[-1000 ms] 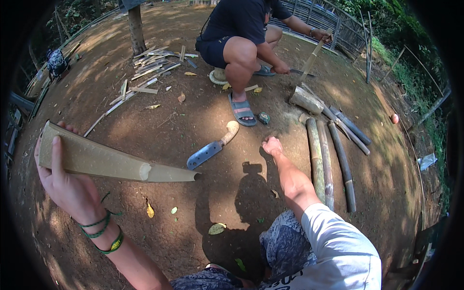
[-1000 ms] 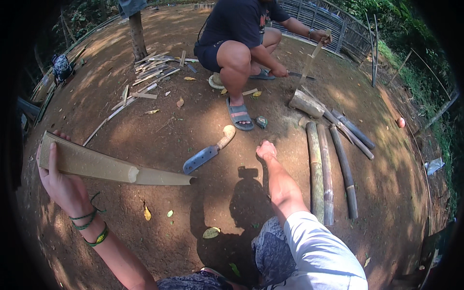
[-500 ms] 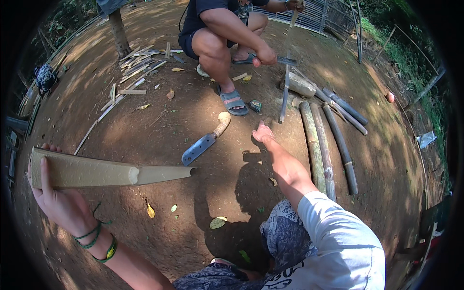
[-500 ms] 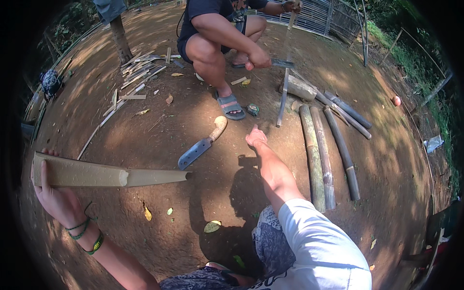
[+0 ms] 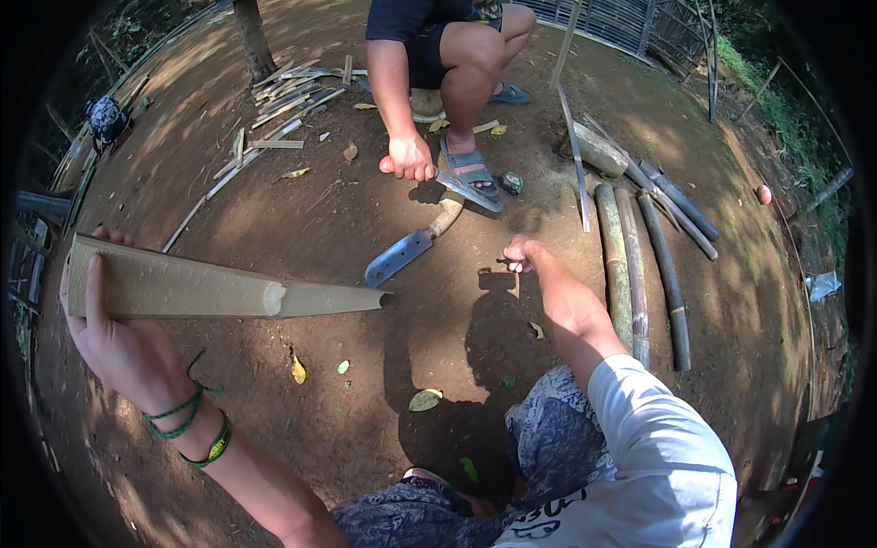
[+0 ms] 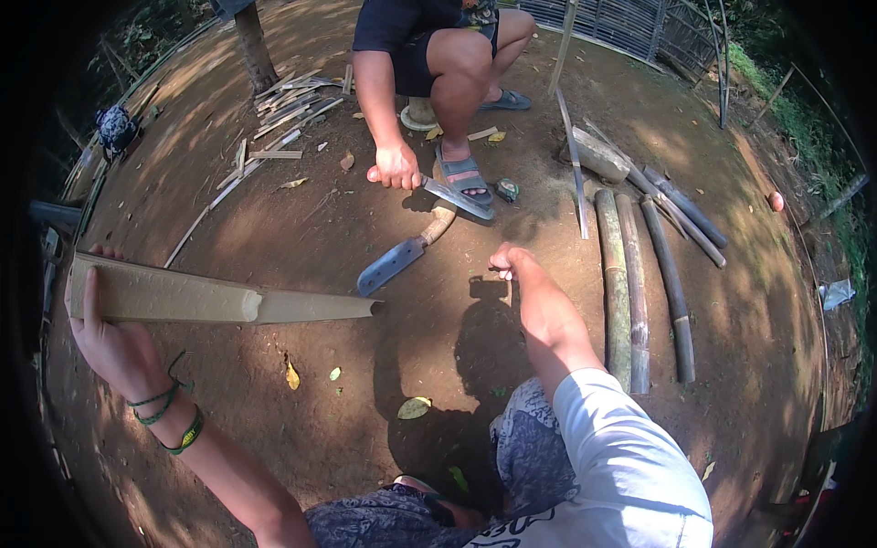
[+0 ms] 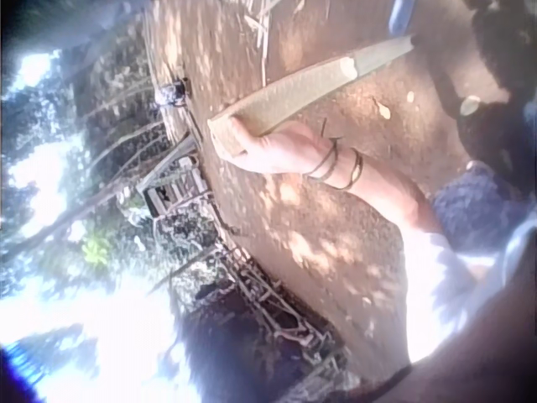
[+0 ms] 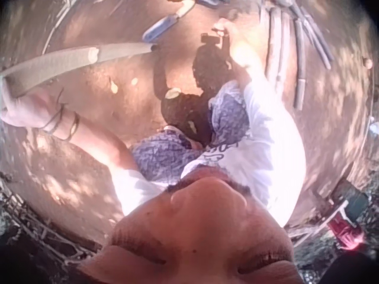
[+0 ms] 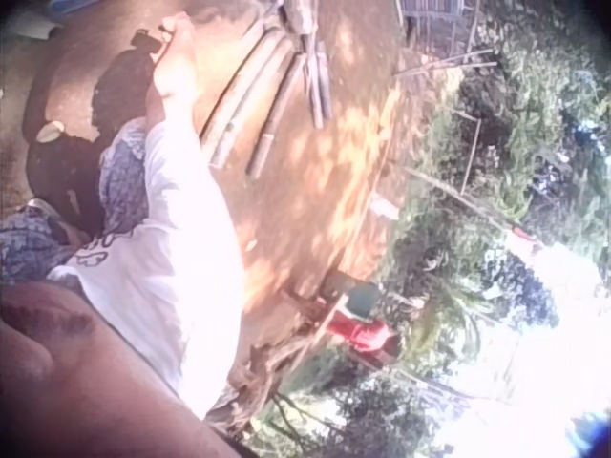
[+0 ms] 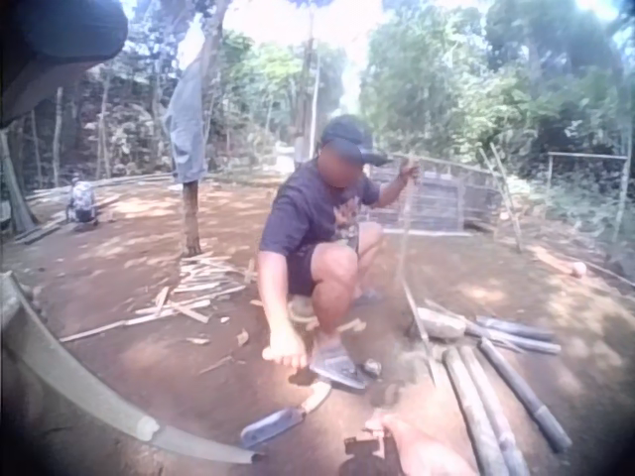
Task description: The person sits on the ground and uses a machete to split long bamboo poles into thin strips. They hold the bamboo with one hand and strike it with the machete to separate the layers, occasionally adjusting the position of the bamboo or the tool.
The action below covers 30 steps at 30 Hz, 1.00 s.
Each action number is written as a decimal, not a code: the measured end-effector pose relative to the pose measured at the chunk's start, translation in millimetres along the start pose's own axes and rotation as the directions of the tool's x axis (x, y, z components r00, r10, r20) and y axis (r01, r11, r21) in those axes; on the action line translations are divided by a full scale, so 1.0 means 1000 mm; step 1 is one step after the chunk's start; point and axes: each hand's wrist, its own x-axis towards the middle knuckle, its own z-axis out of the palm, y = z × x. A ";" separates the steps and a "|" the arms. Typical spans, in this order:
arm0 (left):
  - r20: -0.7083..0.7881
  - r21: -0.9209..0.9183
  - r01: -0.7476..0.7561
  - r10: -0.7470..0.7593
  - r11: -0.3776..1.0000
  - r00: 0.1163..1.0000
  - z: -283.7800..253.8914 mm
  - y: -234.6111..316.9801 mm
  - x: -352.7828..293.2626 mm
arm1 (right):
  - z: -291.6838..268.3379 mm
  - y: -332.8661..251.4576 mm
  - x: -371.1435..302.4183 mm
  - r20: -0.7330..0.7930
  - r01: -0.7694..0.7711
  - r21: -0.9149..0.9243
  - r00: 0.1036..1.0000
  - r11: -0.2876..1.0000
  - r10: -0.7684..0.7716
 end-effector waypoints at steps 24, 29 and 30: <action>-0.060 0.337 -0.227 0.261 0.914 0.963 -0.024 0.010 0.001 | 0.088 -0.117 0.013 -0.272 0.534 -0.264 0.757 0.803 -0.594; -0.078 0.418 -0.276 0.338 0.865 0.938 -0.010 0.009 -0.002 | 0.120 -0.148 0.018 -0.258 0.635 -0.401 0.613 0.660 -0.746; 0.007 0.591 -0.338 0.414 0.733 0.910 -0.014 0.009 -0.002 | 0.130 -0.160 0.012 -0.234 0.666 -0.415 0.581 0.620 -0.780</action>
